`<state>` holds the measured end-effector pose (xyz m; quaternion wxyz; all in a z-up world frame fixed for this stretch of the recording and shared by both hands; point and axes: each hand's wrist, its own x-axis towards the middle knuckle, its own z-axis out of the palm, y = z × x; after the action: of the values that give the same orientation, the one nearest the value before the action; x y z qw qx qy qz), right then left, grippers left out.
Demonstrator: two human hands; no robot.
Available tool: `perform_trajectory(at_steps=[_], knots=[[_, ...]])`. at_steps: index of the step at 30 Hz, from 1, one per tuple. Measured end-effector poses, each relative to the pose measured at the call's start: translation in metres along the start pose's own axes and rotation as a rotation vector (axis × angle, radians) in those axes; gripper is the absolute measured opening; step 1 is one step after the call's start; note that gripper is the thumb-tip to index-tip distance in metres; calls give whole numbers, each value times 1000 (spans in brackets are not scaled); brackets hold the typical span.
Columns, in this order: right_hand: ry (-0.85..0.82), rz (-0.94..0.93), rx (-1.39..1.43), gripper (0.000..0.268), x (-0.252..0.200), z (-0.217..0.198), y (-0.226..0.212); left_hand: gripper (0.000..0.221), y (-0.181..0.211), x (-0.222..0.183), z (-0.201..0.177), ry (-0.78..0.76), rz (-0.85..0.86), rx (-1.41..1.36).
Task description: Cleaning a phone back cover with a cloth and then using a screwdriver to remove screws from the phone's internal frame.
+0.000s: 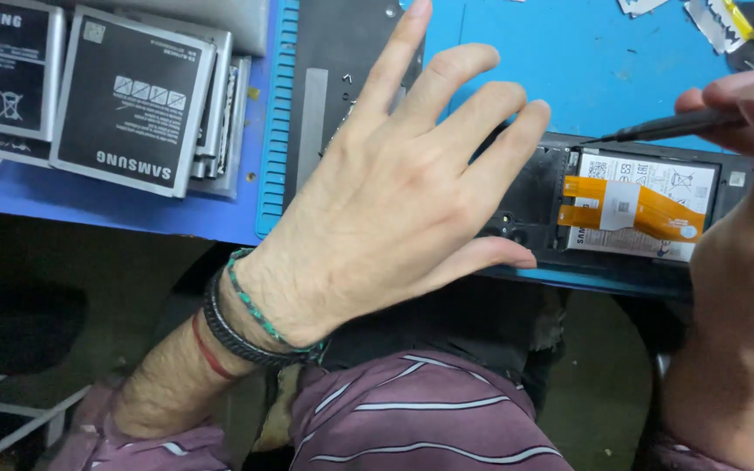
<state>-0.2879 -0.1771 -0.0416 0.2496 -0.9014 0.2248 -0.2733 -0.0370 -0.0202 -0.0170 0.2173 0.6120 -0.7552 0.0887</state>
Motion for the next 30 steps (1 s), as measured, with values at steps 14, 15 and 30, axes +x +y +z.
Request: perform_trajectory(at_steps=[14,15,30], knots=[[15,65,-52,53,7,5,2,96,-6,-2,4,-9,1,-2],[8,54,-49,54,7,4,5,96,-6,-1,4,-13,4,7],[-17,45,163,33,26,-4,-37,52,16,34,7,35,-94,-598]])
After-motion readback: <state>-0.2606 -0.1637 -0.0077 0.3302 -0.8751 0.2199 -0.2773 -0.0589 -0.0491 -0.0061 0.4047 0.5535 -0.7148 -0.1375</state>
